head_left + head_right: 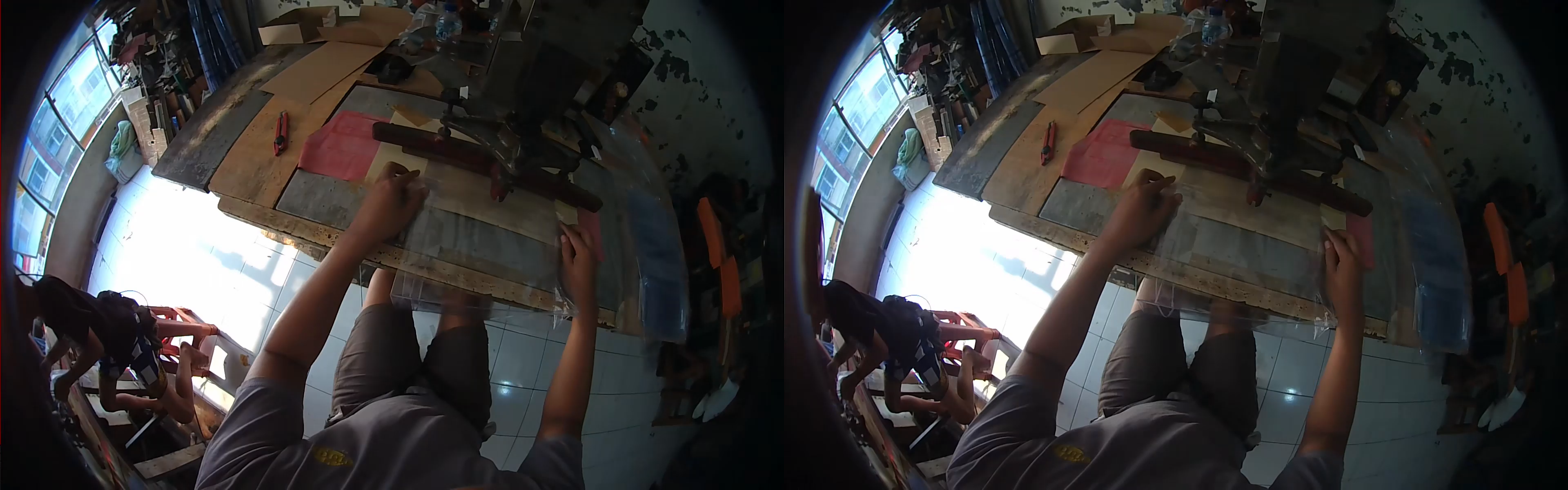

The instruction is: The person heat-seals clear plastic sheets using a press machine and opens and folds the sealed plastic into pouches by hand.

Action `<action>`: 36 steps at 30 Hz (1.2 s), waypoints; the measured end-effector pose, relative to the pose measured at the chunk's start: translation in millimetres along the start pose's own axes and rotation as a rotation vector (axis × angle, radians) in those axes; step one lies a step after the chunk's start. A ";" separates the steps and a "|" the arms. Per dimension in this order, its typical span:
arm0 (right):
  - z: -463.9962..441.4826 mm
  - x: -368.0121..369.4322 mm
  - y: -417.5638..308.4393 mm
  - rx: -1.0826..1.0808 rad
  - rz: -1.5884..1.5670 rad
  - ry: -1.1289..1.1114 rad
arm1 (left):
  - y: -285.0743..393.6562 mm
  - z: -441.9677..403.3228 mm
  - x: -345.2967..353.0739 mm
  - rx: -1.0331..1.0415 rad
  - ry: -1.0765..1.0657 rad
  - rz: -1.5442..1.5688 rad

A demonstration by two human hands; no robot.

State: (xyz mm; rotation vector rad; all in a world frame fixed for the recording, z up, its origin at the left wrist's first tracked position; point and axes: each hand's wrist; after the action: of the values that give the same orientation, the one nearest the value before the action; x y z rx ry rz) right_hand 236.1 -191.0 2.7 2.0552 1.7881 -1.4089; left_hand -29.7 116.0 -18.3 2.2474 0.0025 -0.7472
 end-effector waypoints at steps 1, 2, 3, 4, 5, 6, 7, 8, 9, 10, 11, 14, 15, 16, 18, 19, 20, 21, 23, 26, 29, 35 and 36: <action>2.3 -0.7 -1.5 0.010 -0.009 0.006 | -0.6 -4.0 2.2 -0.021 -0.011 -0.033; 3.4 -1.2 -1.9 0.021 -0.018 0.014 | -1.1 -7.1 4.1 -0.030 -0.016 -0.057; 3.8 -1.2 -1.3 0.025 -0.022 0.016 | 0.0 -10.4 5.1 -0.039 -0.023 -0.083; 4.1 -0.5 -0.4 0.031 -0.028 0.019 | 0.9 -11.7 5.4 -0.046 -0.032 -0.110; 4.1 0.0 0.4 0.038 -0.033 0.023 | 1.3 -11.6 5.0 -0.040 -0.031 -0.109; 3.4 -0.2 0.3 0.048 -0.048 0.025 | 1.3 -12.1 3.8 -0.033 -0.030 -0.109; 3.1 -0.8 0.0 0.057 -0.062 0.024 | 1.2 -11.9 3.6 -0.027 -0.030 -0.108; 3.2 -0.8 0.2 0.067 -0.076 0.023 | 1.3 -11.5 4.1 -0.025 -0.028 -0.117; 3.5 -0.2 1.7 0.066 -0.074 0.025 | 3.5 -11.5 3.4 -0.025 -0.024 -0.127; 3.6 0.5 3.7 0.064 -0.074 0.027 | 4.3 -11.2 3.3 -0.025 -0.019 -0.136; 3.7 0.9 5.1 0.061 -0.073 0.027 | 3.4 -10.6 4.2 -0.017 -0.014 -0.145; 3.1 -1.7 -0.9 0.085 -0.076 0.011 | 1.1 -10.8 6.3 0.004 0.001 -0.164; 3.5 -1.3 -0.6 0.087 -0.069 0.017 | 1.2 -10.5 6.6 0.005 0.004 -0.163; 3.8 -0.6 -0.3 0.091 -0.061 0.024 | 1.2 -10.8 6.9 0.007 0.007 -0.162; 2.8 1.7 2.8 0.055 -0.046 0.039 | 0.4 -16.8 8.4 -0.023 -0.023 -0.179; 1.2 3.6 7.7 0.018 -0.038 0.043 | 0.2 -19.3 9.2 -0.041 -0.041 -0.186; 0.4 4.9 12.6 -0.020 -0.029 0.044 | -0.1 -22.2 10.7 -0.068 -0.067 -0.206; -0.8 5.6 17.5 0.004 -0.055 0.012 | 5.9 -28.0 9.4 -0.095 -0.091 -0.226; -8.2 6.6 26.3 0.044 -0.107 -0.046 | 15.9 -34.2 8.5 -0.142 -0.100 -0.249; -20.0 6.2 28.2 0.142 -0.132 -0.141 | 18.0 -37.2 16.1 -0.158 -0.038 -0.243; -19.3 9.9 24.0 0.078 -0.066 -0.132 | 9.0 -30.9 29.6 -0.099 0.039 -0.233; -18.1 12.9 23.5 0.041 0.000 -0.117 | 15.9 -29.2 28.2 -0.059 0.020 -0.269; -17.7 12.9 24.1 0.024 0.029 -0.115 | 17.0 -29.2 27.7 -0.061 0.023 -0.266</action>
State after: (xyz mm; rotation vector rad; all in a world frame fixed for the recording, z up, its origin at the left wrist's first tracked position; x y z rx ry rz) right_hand 264.6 -178.7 -7.3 1.9600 1.6977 -1.5146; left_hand 12.1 117.2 -5.4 2.2222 0.3366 -0.8479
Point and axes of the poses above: each hand's wrist, its own z-axis away from the middle knuckle, its own x-axis out of the palm, y = z × x, and after that the axes turned 10 degrees about y, right-handed
